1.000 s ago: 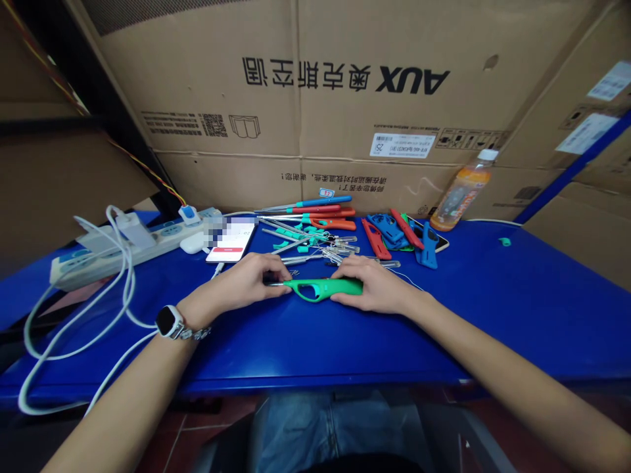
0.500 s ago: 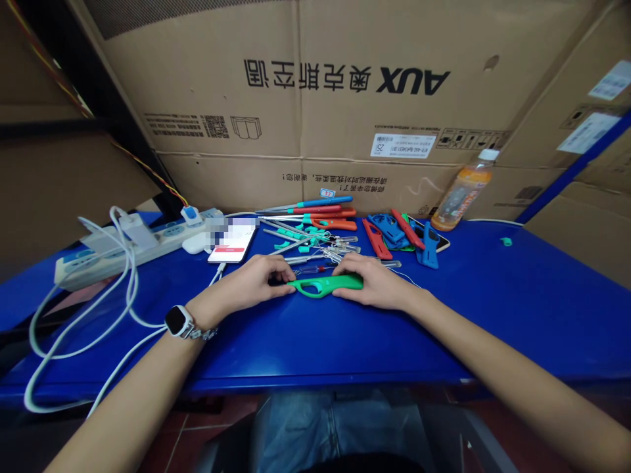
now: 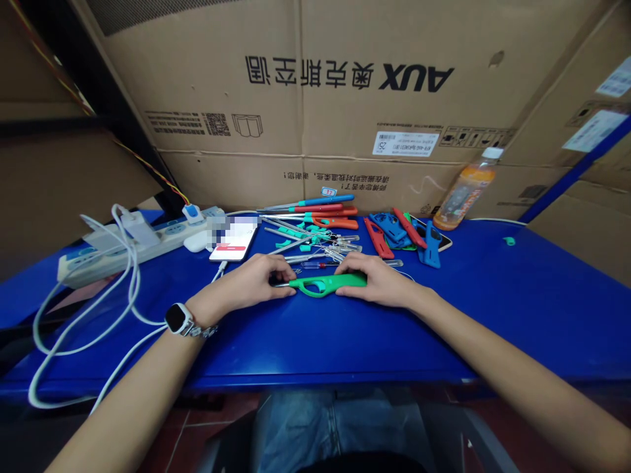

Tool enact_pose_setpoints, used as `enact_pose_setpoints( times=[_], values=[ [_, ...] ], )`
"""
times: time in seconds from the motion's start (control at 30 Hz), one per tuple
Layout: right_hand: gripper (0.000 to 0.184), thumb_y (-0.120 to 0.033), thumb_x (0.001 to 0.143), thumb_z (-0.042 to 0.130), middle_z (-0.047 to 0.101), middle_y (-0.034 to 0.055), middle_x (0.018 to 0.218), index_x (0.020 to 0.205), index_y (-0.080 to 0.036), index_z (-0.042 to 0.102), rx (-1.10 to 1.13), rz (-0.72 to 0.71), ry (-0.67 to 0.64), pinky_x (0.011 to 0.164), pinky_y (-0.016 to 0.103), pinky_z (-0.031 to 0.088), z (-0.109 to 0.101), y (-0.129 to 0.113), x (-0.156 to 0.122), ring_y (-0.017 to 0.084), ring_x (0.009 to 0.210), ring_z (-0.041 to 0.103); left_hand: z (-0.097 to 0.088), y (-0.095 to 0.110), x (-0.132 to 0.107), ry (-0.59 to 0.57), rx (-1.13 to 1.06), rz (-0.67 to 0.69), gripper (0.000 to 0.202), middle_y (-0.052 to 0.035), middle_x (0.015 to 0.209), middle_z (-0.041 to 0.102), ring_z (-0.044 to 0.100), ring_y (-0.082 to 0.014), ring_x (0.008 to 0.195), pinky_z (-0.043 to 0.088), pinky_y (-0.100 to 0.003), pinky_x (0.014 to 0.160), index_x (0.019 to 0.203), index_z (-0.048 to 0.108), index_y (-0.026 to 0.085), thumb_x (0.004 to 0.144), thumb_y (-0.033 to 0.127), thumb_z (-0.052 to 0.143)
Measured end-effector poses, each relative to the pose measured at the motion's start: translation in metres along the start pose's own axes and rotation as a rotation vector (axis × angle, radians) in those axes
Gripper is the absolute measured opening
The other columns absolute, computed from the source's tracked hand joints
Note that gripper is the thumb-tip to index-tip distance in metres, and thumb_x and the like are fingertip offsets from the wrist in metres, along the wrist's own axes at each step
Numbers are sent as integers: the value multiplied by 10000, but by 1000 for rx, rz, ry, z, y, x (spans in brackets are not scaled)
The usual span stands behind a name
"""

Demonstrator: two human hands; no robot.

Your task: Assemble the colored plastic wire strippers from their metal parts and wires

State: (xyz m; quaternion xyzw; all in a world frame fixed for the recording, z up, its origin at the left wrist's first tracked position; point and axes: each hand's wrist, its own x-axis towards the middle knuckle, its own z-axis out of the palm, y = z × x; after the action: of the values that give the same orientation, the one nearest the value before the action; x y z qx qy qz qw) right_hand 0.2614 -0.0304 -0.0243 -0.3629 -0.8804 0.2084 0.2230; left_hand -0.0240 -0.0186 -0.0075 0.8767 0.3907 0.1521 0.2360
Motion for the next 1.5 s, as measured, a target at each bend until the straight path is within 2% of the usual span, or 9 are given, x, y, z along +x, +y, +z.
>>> enact_pose_setpoints(
  times=[0.3,0.67,1.13,1.3,1.5],
  values=[
    [288,-389,830,737,644,47,1020,1058,-222,681,20,17,7,853,367,469,1,1,0,207,949,605,0,-3,-1,5,-29,49,195,-54,871,701,626,-178,777,485,-287,708,861,730,175,837,358,668],
    [289,-384,792,774,655,48,980,1003,-197,711,62,91,22,844,380,470,2,0,3,211,914,615,1,-4,-1,-16,29,45,193,-57,863,697,629,-187,782,468,-287,699,848,728,169,857,347,654],
    [295,-393,870,693,649,66,1030,1093,-201,692,0,5,3,863,370,469,1,3,2,216,957,611,0,-1,-1,0,40,31,209,-57,886,707,639,-191,784,480,-293,714,877,733,175,841,360,642],
    [280,-378,832,734,630,55,1000,1045,-199,705,27,32,8,839,356,462,4,4,2,204,921,602,1,-4,0,5,8,49,190,-54,858,701,632,-188,767,470,-288,701,838,728,176,836,353,659],
    [255,-355,778,779,646,41,935,947,-179,708,44,130,-24,777,325,430,1,0,7,199,871,590,4,-7,1,-4,-3,54,182,-51,836,689,616,-183,744,450,-279,673,804,713,179,834,352,667]
  ],
)
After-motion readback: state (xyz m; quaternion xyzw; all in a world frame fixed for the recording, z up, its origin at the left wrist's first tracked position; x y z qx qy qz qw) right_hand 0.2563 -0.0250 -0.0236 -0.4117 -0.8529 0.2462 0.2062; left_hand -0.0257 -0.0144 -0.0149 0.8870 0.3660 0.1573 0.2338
